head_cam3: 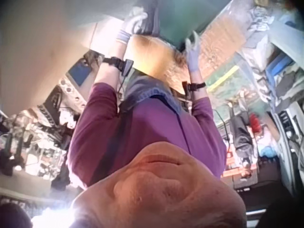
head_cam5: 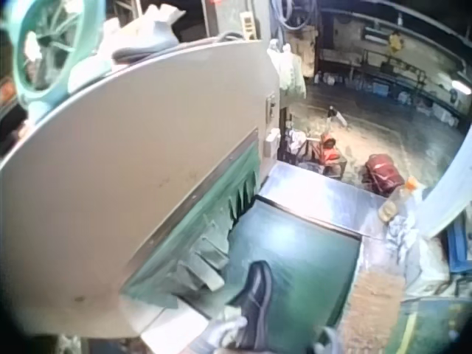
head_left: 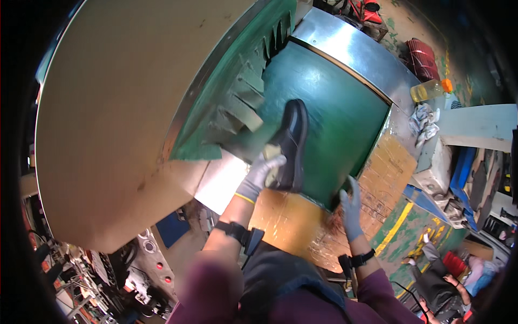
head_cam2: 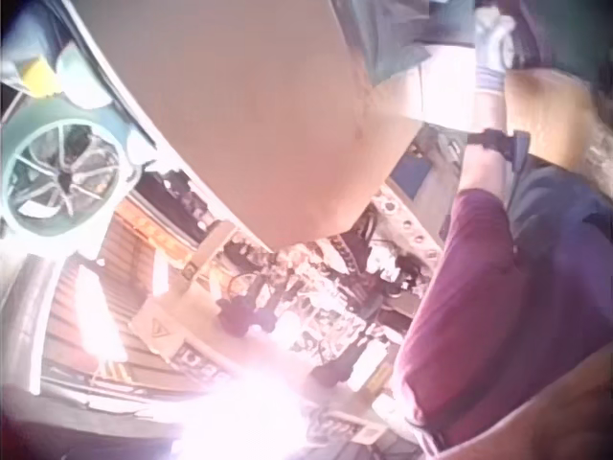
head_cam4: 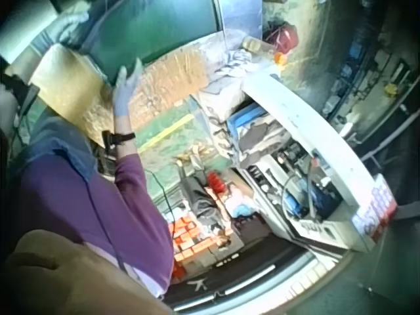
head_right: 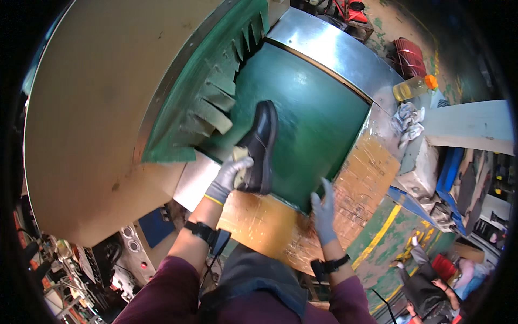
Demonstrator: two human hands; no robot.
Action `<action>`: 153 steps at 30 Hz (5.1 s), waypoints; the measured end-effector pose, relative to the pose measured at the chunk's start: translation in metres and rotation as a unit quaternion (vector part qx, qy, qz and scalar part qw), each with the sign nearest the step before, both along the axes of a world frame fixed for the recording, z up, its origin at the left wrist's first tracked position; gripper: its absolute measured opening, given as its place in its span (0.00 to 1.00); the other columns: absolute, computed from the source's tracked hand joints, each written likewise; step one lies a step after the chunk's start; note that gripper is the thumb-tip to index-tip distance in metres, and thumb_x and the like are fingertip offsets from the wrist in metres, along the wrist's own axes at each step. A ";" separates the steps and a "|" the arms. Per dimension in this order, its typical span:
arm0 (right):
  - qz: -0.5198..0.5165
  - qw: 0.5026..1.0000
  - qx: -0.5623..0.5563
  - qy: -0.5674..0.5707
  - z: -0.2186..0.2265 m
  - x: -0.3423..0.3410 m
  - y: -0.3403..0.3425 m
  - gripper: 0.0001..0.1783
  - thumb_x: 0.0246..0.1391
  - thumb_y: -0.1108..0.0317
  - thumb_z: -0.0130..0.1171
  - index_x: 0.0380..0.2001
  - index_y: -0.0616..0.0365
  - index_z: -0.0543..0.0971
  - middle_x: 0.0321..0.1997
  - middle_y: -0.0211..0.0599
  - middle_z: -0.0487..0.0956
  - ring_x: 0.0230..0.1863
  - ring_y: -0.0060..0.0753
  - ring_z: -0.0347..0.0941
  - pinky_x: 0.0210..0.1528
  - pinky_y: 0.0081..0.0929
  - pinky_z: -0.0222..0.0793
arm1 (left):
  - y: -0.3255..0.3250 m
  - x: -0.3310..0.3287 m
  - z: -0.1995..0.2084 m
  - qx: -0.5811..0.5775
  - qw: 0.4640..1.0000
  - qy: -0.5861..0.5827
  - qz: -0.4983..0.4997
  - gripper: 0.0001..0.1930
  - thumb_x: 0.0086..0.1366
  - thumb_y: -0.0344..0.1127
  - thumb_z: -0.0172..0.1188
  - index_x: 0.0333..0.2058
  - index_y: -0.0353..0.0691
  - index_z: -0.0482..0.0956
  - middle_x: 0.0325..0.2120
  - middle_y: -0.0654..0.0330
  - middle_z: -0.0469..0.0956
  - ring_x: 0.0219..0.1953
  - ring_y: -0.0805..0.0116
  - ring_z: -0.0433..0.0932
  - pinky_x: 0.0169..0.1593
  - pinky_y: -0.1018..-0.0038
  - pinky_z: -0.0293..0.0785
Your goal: Placing shoe lasts into a lasting machine and then placing them onto a conveyor belt.
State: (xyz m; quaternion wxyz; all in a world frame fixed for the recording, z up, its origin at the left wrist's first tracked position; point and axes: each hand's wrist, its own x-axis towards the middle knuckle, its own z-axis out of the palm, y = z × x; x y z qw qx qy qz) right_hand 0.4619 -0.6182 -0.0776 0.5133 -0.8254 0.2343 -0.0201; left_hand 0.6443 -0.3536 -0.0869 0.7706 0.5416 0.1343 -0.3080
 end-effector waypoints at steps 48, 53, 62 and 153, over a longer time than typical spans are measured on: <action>0.730 0.607 0.302 -0.089 0.280 0.137 1.165 0.29 0.40 0.66 0.77 0.47 0.63 0.78 0.42 0.34 0.83 0.42 0.23 0.77 0.48 0.21 0.72 | 0.404 -0.559 0.078 0.193 0.641 0.225 0.707 0.28 0.66 0.42 0.61 0.60 0.33 0.70 0.45 0.60 0.79 0.44 0.71 0.77 0.47 0.75 0.72; 0.747 0.563 0.354 -0.009 0.239 0.140 1.201 0.30 0.39 0.67 0.77 0.48 0.59 0.77 0.41 0.31 0.81 0.42 0.26 0.76 0.50 0.25 0.71 | 0.347 -0.574 0.061 0.100 0.578 0.340 0.736 0.23 0.63 0.39 0.63 0.53 0.31 0.74 0.35 0.60 0.80 0.32 0.75 0.76 0.36 0.78 0.73; 0.886 0.440 0.044 -0.141 0.237 0.170 1.200 0.36 0.37 0.70 0.73 0.55 0.58 0.76 0.52 0.39 0.79 0.56 0.36 0.73 0.60 0.28 0.64 | 0.325 -0.568 0.053 0.065 0.546 0.328 0.768 0.14 0.66 0.42 0.57 0.44 0.38 0.78 0.32 0.60 0.80 0.33 0.69 0.77 0.36 0.72 0.73; 0.876 0.212 -0.254 -0.351 0.295 -0.581 1.230 0.36 0.34 0.48 0.73 0.52 0.41 0.80 0.54 0.38 0.80 0.57 0.41 0.76 0.57 0.38 0.72 | 0.355 -0.942 0.145 0.551 0.195 0.667 0.462 0.47 0.53 0.44 0.67 0.67 0.30 0.55 0.68 0.43 0.55 0.72 0.44 0.45 0.74 0.55 0.40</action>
